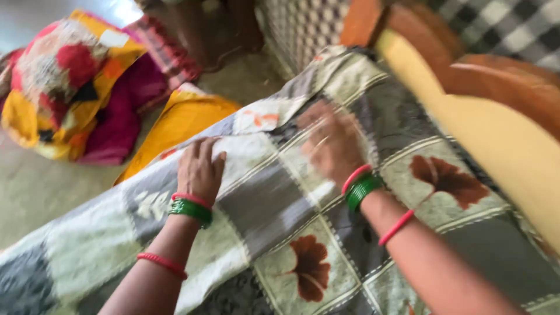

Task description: The person unfolds a bedsheet, spreads it across a bed, and smooths and tucks the edges under the mattress by hand.

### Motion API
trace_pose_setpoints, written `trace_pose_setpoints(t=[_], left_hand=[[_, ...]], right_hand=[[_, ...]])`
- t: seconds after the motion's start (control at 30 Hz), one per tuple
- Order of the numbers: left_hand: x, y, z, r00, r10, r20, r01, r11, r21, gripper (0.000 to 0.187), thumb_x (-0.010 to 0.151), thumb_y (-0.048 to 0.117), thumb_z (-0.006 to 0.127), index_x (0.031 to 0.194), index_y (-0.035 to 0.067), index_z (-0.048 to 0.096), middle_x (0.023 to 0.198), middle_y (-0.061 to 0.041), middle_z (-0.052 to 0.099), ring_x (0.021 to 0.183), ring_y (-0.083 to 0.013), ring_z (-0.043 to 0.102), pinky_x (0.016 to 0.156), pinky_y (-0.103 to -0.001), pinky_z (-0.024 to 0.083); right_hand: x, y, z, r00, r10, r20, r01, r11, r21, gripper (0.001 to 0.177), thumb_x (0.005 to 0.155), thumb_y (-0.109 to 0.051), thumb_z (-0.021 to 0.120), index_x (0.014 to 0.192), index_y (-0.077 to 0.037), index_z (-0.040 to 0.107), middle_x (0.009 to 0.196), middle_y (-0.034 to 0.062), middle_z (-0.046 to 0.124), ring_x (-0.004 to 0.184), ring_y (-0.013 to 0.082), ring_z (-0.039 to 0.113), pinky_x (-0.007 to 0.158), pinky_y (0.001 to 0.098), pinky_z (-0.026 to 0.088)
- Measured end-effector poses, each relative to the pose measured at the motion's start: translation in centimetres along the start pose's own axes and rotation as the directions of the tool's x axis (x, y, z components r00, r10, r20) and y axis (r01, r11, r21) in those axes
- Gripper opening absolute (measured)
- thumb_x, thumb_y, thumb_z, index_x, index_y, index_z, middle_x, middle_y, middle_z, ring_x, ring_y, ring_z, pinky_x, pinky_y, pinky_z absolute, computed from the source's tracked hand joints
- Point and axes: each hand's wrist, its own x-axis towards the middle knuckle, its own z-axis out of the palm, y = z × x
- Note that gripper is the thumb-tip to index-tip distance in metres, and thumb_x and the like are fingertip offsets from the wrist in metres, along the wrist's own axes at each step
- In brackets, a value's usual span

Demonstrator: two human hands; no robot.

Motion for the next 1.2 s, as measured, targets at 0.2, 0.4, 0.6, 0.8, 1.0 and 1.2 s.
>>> trace_pose_setpoints(t=[0.2, 0.4, 0.6, 0.8, 1.0, 1.2], left_hand=[[-2.2, -0.9, 0.8, 0.898, 0.437, 0.046, -0.427, 0.893, -0.138, 0.028, 0.092, 0.025, 0.065, 0.118, 0.014, 0.065, 0.121, -0.013, 0.065, 0.111, -0.0346, 0.062, 0.096, -0.049, 0.047], [8.5, -6.1, 5.9, 0.942, -0.327, 0.071, 0.335, 0.916, -0.22, 0.066, 0.087, 0.041, 0.076, 0.145, 0.018, 0.054, 0.122, -0.019, 0.061, 0.099, -0.043, 0.065, 0.081, -0.053, 0.051], [11.9, -7.5, 6.7, 0.895, -0.175, 0.411, 0.221, 0.973, -0.066, 0.028, 0.085, 0.04, 0.077, 0.1, 0.016, 0.072, 0.099, -0.013, 0.072, 0.097, -0.0357, 0.07, 0.084, -0.049, 0.054], [11.8, -8.1, 11.3, 0.974, -0.217, 0.065, 0.222, 0.972, -0.074, 0.017, 0.091, 0.031, 0.071, 0.097, 0.014, 0.07, 0.104, -0.015, 0.069, 0.097, -0.0388, 0.067, 0.083, -0.051, 0.052], [8.8, -4.4, 9.4, 0.98, -0.199, 0.014, 0.199, 0.964, -0.178, 0.027, 0.101, 0.038, 0.058, 0.109, 0.015, 0.069, 0.108, -0.016, 0.068, 0.102, -0.0389, 0.065, 0.088, -0.05, 0.05], [9.9, -2.5, 4.1, 0.968, -0.108, 0.228, 0.143, 0.979, -0.145, 0.054, 0.103, 0.055, 0.036, 0.128, 0.018, 0.067, 0.123, -0.017, 0.069, 0.117, -0.0404, 0.062, 0.101, -0.05, 0.046]], right_hand=[[0.9, -6.6, 4.4, 0.716, -0.672, -0.187, 0.668, 0.738, -0.095, 0.051, 0.091, -0.043, 0.052, 0.137, -0.023, 0.064, 0.147, 0.0056, 0.06, 0.138, 0.0321, 0.047, 0.112, 0.0581, 0.029], [9.4, -5.0, 6.0, 0.906, -0.411, -0.103, 0.405, 0.911, -0.074, 0.06, 0.093, -0.06, 0.06, 0.127, -0.012, 0.071, 0.13, 0.0159, 0.065, 0.123, 0.0337, 0.055, 0.107, 0.0559, 0.032], [10.1, -4.5, 5.9, 0.936, -0.319, -0.151, 0.346, 0.912, 0.221, 0.027, 0.087, -0.041, 0.076, 0.096, -0.016, 0.077, 0.112, 0.0086, 0.069, 0.112, 0.0314, 0.061, 0.1, 0.0503, 0.039], [12.3, -5.2, 7.3, 0.938, -0.307, -0.163, 0.337, 0.918, 0.209, 0.023, 0.095, -0.037, 0.071, 0.093, -0.014, 0.072, 0.102, 0.0072, 0.07, 0.104, 0.0297, 0.065, 0.097, 0.0474, 0.042], [13.4, -6.3, 6.4, 0.967, -0.253, 0.031, 0.252, 0.967, 0.029, 0.044, 0.097, -0.053, 0.056, 0.107, -0.015, 0.078, 0.103, 0.0125, 0.075, 0.104, 0.0315, 0.066, 0.104, 0.0547, 0.034], [17.2, -7.0, 6.0, 0.9, -0.088, 0.426, 0.163, 0.976, -0.144, 0.065, 0.096, -0.067, 0.042, 0.113, -0.016, 0.078, 0.121, 0.014, 0.073, 0.118, 0.0285, 0.065, 0.111, 0.0504, 0.032]])
